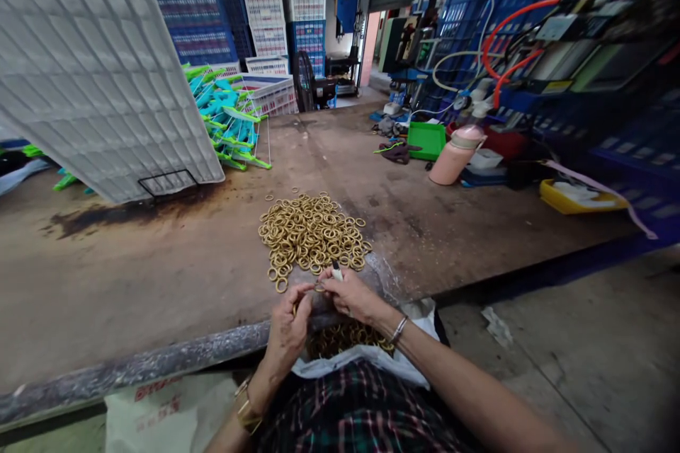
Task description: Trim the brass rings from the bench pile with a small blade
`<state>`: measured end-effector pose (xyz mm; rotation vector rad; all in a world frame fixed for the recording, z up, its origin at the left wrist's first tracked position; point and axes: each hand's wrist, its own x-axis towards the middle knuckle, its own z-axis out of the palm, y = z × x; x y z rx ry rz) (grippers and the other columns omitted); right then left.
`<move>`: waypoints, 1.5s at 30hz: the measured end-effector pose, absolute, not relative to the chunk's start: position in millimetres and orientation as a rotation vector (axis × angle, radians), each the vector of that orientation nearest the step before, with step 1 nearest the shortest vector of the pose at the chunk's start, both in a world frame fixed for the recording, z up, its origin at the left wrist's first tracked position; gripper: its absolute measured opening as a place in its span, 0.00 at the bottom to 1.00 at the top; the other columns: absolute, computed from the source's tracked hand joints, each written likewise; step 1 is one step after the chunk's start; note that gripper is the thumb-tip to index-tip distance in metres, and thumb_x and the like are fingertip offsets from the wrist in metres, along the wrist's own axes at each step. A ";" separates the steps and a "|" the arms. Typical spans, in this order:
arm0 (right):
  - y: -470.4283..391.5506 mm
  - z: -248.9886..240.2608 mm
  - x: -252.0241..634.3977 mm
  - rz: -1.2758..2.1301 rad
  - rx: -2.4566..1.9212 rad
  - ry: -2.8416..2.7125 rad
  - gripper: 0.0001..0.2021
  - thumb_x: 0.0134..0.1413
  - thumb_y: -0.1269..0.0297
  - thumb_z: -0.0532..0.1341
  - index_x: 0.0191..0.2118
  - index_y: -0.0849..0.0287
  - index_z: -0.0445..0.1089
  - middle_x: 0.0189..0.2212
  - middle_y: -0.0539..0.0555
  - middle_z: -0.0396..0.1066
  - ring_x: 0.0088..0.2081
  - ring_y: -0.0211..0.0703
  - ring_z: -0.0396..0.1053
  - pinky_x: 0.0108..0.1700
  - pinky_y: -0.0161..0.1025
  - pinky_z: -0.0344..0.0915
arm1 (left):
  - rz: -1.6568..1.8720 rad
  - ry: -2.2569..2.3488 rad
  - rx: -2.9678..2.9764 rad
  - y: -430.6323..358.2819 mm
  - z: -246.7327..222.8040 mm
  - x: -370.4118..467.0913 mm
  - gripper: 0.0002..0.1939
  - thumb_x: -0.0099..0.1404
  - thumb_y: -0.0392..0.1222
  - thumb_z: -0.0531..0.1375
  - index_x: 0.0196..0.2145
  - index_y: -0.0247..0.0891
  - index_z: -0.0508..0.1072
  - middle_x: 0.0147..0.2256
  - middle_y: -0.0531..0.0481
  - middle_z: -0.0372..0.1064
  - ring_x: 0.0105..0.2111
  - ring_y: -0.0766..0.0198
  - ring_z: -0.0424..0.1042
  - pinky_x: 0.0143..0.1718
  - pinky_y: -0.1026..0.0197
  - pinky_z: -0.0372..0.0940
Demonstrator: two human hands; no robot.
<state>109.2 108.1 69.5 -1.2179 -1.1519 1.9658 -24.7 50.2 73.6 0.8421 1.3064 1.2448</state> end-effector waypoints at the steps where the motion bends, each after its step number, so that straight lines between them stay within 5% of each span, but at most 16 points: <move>1: 106.6 70.9 110.0 1.998 -1.192 -1.122 0.10 0.40 0.61 0.57 0.30 0.57 0.58 0.15 0.38 0.55 0.10 0.24 0.42 0.12 0.27 0.39 | 1.245 1.316 0.967 50.8 74.8 -23.2 0.07 0.52 0.38 0.61 0.32 0.39 0.74 0.28 0.50 0.70 0.29 0.64 0.66 0.29 0.66 0.60; 4: 103.6 72.1 110.9 2.025 -1.155 -1.072 0.13 0.39 0.57 0.59 0.29 0.58 0.57 0.16 0.39 0.56 0.10 0.24 0.42 0.12 0.27 0.40 | 1.236 1.328 1.219 52.8 77.9 -19.3 0.06 0.55 0.38 0.59 0.30 0.39 0.76 0.28 0.50 0.71 0.30 0.63 0.66 0.35 0.64 0.60; 12: 101.5 61.3 110.5 1.686 -1.282 -1.419 0.11 0.49 0.58 0.53 0.22 0.59 0.58 0.11 0.40 0.51 0.13 0.27 0.46 0.16 0.29 0.45 | 1.073 1.289 0.837 52.3 73.2 -10.7 0.14 0.54 0.52 0.59 0.27 0.37 0.66 0.15 0.60 0.56 0.12 0.75 0.49 0.13 0.70 0.46; 18: 101.7 60.9 111.3 1.434 -1.257 -1.628 0.10 0.48 0.64 0.52 0.20 0.60 0.60 0.16 0.45 0.59 0.20 0.31 0.55 0.23 0.29 0.51 | 1.049 1.250 0.774 51.5 71.5 -10.8 0.16 0.54 0.54 0.58 0.29 0.38 0.63 0.18 0.60 0.58 0.13 0.76 0.51 0.12 0.72 0.47; 40: 98.1 70.9 108.3 1.452 -1.220 -1.669 0.12 0.53 0.64 0.50 0.21 0.60 0.59 0.17 0.46 0.60 0.22 0.33 0.57 0.26 0.30 0.54 | 1.084 1.039 0.665 45.4 65.4 -15.0 0.13 0.56 0.50 0.58 0.29 0.37 0.64 0.20 0.59 0.57 0.14 0.77 0.52 0.13 0.72 0.46; 45: 95.6 67.6 111.0 1.158 -1.354 -1.830 0.10 0.53 0.71 0.48 0.29 0.61 0.65 0.21 0.48 0.65 0.25 0.35 0.61 0.29 0.31 0.55 | 1.118 1.095 0.642 45.3 67.7 -14.2 0.15 0.54 0.51 0.60 0.28 0.37 0.62 0.20 0.60 0.58 0.14 0.77 0.52 0.13 0.72 0.46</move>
